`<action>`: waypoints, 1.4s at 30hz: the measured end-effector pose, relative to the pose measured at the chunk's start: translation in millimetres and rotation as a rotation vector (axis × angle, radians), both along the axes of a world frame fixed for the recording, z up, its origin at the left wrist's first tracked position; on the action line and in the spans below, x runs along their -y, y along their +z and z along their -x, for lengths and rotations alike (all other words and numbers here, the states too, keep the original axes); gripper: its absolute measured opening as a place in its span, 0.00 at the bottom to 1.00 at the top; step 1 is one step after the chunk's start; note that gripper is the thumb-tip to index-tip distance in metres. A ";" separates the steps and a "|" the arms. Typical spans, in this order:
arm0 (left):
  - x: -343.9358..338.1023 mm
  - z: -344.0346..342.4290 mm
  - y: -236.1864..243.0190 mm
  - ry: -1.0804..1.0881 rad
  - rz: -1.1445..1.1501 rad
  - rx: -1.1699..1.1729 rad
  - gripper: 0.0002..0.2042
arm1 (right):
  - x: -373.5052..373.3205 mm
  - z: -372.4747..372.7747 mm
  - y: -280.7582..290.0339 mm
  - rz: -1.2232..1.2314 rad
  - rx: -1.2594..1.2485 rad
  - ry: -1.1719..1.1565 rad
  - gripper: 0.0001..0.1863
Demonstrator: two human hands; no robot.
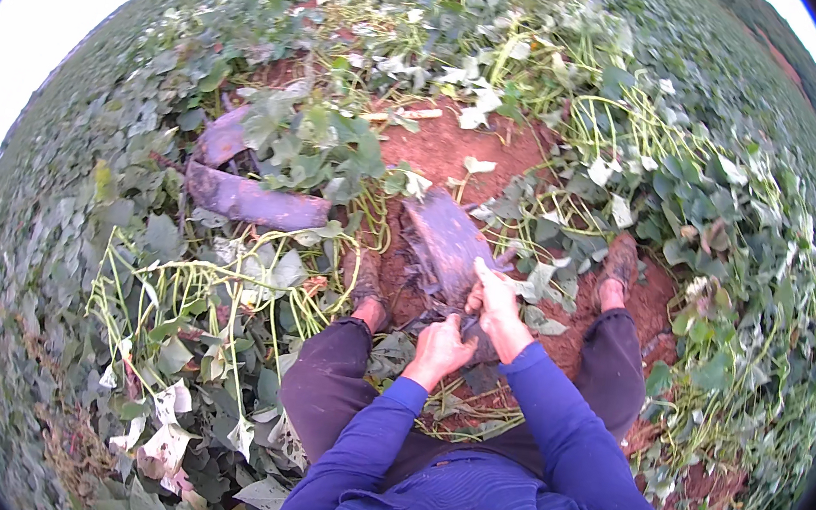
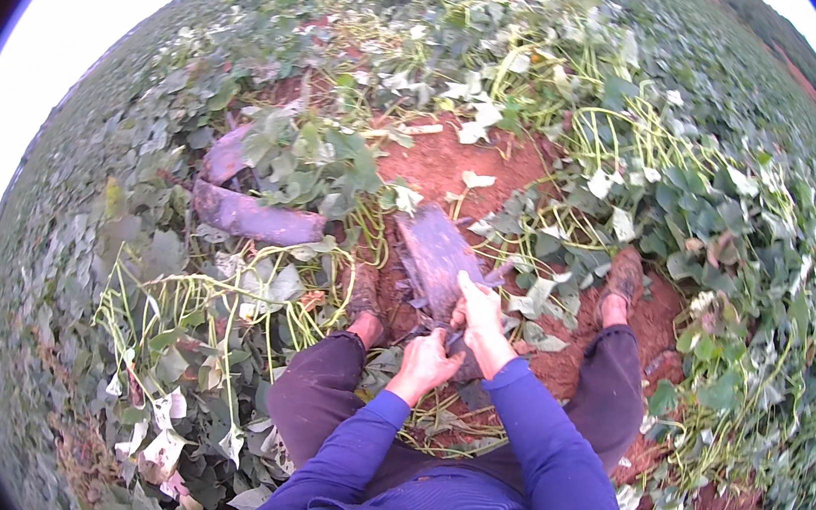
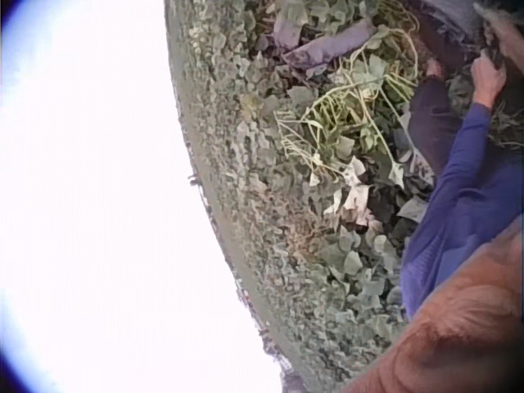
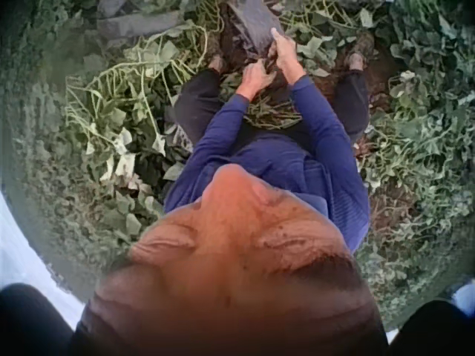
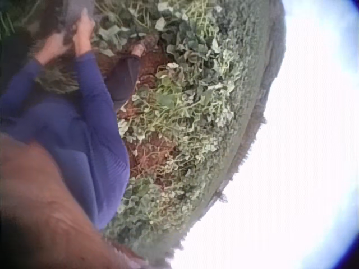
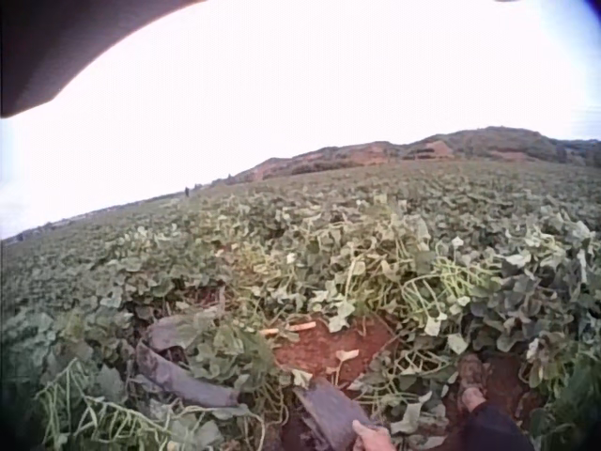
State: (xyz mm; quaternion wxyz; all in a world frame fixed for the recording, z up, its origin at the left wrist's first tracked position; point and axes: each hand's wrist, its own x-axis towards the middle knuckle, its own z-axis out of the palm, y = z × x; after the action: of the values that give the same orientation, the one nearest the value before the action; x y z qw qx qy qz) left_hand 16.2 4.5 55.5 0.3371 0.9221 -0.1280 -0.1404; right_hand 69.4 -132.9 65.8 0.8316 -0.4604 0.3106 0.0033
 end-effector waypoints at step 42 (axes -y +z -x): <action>-31.5 20.2 -19.0 0.084 -0.070 -0.140 0.43 | 52.9 18.0 -9.0 0.323 0.202 0.160 0.19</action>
State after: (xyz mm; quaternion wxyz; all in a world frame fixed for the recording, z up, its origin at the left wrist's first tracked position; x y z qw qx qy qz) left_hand -4.0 36.0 36.6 0.3185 0.9257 -0.0605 -0.1948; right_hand 51.4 -185.8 56.8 0.7710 -0.6089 0.1846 -0.0267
